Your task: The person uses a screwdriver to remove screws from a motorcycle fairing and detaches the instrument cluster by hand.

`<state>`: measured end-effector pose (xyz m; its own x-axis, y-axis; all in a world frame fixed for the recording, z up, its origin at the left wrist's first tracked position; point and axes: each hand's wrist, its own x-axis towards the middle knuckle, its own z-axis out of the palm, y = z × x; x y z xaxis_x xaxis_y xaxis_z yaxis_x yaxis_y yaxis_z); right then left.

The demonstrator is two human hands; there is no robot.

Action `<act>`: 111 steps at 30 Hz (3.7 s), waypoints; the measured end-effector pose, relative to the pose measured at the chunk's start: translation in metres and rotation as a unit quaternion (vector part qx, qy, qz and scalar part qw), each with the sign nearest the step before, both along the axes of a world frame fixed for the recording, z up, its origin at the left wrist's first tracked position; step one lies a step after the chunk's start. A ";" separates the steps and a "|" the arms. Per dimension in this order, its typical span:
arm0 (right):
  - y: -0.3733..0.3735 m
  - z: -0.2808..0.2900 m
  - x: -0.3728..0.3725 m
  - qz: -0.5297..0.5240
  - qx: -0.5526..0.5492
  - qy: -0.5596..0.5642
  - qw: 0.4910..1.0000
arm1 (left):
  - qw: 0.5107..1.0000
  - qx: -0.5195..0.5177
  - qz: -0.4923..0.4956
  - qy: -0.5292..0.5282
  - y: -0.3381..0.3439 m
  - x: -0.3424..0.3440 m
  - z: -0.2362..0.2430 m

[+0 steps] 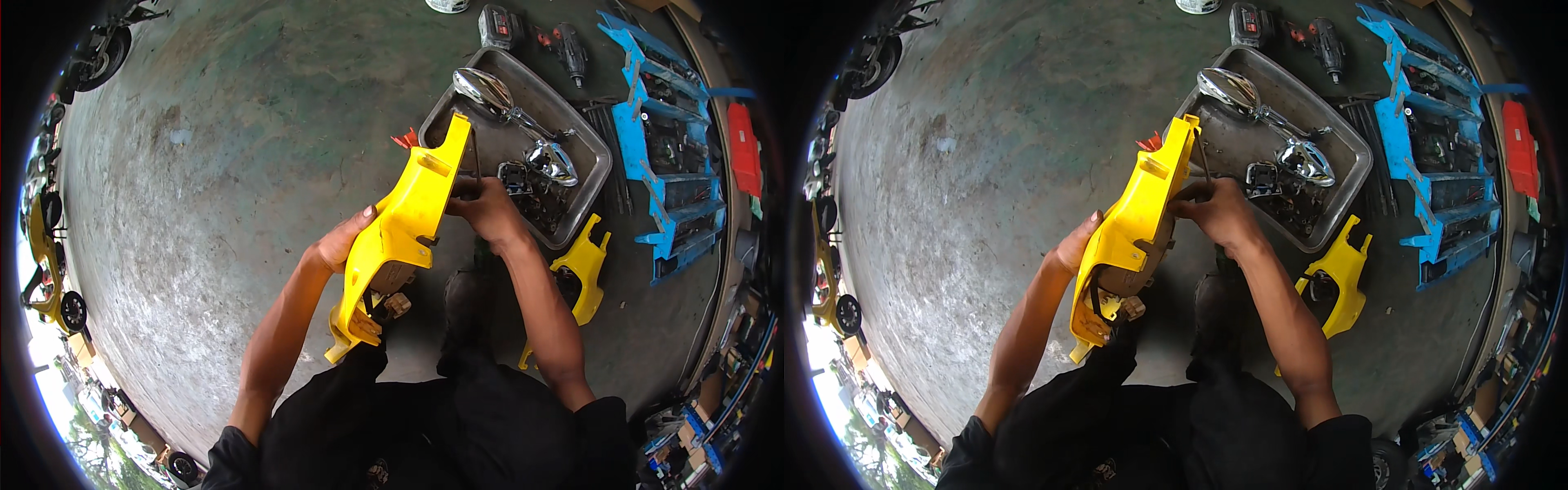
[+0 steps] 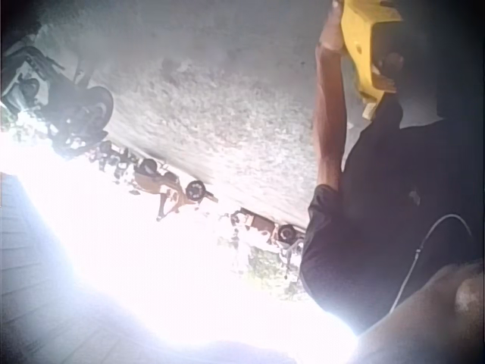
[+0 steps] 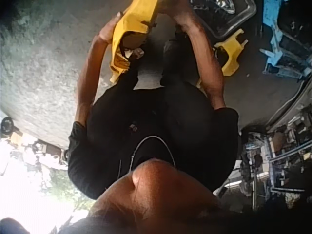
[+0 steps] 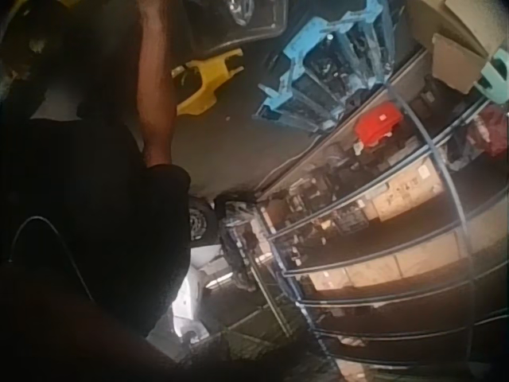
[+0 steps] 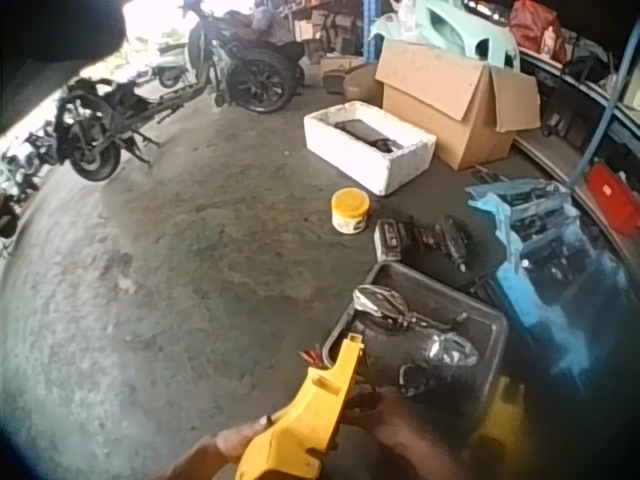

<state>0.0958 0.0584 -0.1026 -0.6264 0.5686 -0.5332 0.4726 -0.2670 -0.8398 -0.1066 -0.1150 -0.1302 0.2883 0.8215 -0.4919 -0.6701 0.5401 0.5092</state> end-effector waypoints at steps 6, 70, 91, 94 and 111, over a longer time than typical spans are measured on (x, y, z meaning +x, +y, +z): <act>-0.003 -0.004 0.006 0.020 0.022 -0.007 1.000 | 0.999 -0.027 0.043 -0.004 0.002 0.002 0.003; 0.010 -0.010 0.009 -0.040 0.050 -0.003 0.998 | 0.998 -0.042 0.040 -0.024 0.001 -0.008 0.004; -0.013 -0.093 -0.009 0.002 0.331 -0.126 0.935 | 0.984 -0.078 0.156 0.045 -0.016 -0.041 -0.004; -0.014 -0.102 -0.011 -0.007 0.323 -0.122 0.938 | 0.978 -0.089 0.176 0.072 -0.017 -0.039 -0.006; 0.032 -0.057 -0.020 -0.117 0.220 -0.107 0.963 | 0.955 -0.106 0.247 0.127 -0.033 -0.044 -0.009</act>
